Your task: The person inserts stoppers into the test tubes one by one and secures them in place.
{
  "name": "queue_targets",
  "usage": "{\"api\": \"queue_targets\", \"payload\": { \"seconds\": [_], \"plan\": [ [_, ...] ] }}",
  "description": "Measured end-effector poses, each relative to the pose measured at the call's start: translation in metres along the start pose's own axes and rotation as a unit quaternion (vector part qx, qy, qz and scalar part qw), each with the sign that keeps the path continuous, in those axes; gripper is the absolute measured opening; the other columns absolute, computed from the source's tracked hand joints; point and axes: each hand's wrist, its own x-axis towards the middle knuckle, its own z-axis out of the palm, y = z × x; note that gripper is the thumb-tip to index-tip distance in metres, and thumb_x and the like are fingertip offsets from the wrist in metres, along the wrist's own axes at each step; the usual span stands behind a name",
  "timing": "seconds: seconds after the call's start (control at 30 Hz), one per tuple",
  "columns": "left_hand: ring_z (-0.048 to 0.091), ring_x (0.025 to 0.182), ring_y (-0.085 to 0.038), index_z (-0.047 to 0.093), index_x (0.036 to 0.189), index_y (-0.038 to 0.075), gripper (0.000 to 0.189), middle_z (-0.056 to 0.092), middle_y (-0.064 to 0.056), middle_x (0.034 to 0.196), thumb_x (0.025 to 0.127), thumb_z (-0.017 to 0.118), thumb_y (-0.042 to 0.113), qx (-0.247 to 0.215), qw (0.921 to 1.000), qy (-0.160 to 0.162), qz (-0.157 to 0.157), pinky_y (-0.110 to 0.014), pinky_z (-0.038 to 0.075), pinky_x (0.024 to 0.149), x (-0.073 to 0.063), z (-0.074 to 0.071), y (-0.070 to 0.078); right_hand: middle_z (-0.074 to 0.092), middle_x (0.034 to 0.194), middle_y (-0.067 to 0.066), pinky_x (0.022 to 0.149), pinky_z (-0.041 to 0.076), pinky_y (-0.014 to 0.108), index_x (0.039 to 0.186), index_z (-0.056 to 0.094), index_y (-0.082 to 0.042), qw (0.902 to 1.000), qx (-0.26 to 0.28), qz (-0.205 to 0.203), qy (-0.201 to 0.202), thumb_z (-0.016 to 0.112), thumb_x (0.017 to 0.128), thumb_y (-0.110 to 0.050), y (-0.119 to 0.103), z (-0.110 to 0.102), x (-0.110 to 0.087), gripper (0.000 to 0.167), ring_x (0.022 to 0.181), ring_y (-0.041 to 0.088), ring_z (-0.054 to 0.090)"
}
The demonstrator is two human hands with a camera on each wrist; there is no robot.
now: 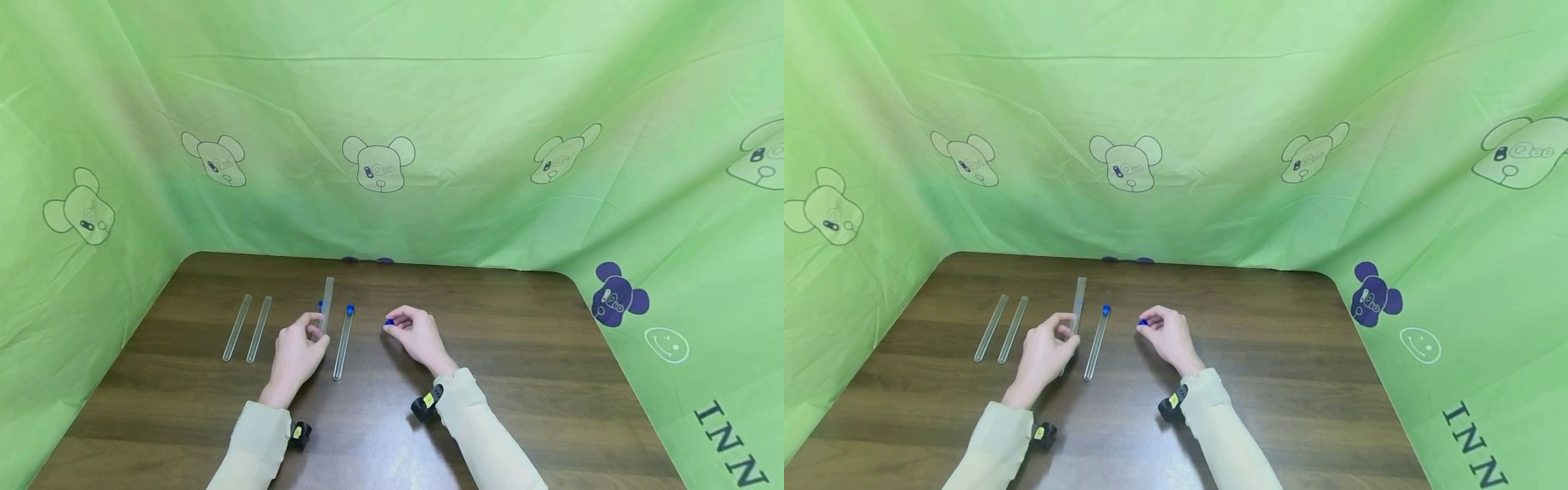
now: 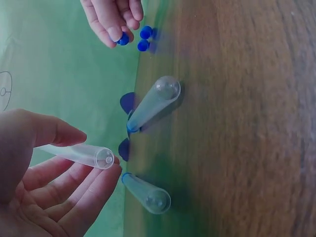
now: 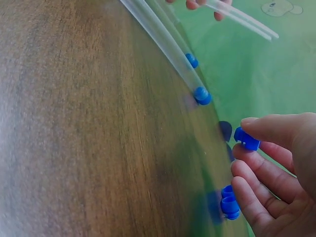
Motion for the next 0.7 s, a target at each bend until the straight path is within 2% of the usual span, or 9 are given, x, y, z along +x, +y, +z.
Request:
{"api": "queue_targets", "payload": {
  "seconds": [0.2,0.47,0.7],
  "plan": [
    [0.066,0.06,-0.004,0.07,0.122,0.004,0.037,0.073,-0.001,0.085,0.086,0.078,0.006,-0.001,0.9997,-0.025,0.008,-0.044,0.055,0.069,0.0,0.004,0.001,0.072,0.086,0.002,0.076,0.057,0.033,0.1,0.076,-0.001,0.9999,0.009,0.004,0.002,0.081,0.085,-0.003,0.001,0.0,0.0,0.017,0.078,0.017,0.069],
    [0.071,0.067,-0.009,0.067,0.129,0.0,0.042,0.075,-0.006,0.091,0.088,0.075,0.002,-0.009,0.9988,-0.047,0.01,-0.042,0.058,0.071,-0.001,0.009,0.004,0.074,0.09,0.003,0.078,0.057,0.035,0.105,0.077,-0.001,0.9999,0.01,0.002,-0.001,0.079,0.087,-0.005,0.004,0.002,0.001,0.018,0.081,0.018,0.071],
    [0.073,0.069,-0.013,0.066,0.131,-0.002,0.043,0.076,-0.01,0.093,0.088,0.074,0.001,-0.021,0.9981,-0.054,0.022,-0.04,0.059,0.07,-0.003,0.012,0.009,0.076,0.094,0.006,0.081,0.058,0.037,0.107,0.078,0.0,0.9998,0.018,-0.005,0.003,0.079,0.088,-0.005,0.004,-0.001,0.001,0.02,0.086,0.021,0.073]
  ]
}}
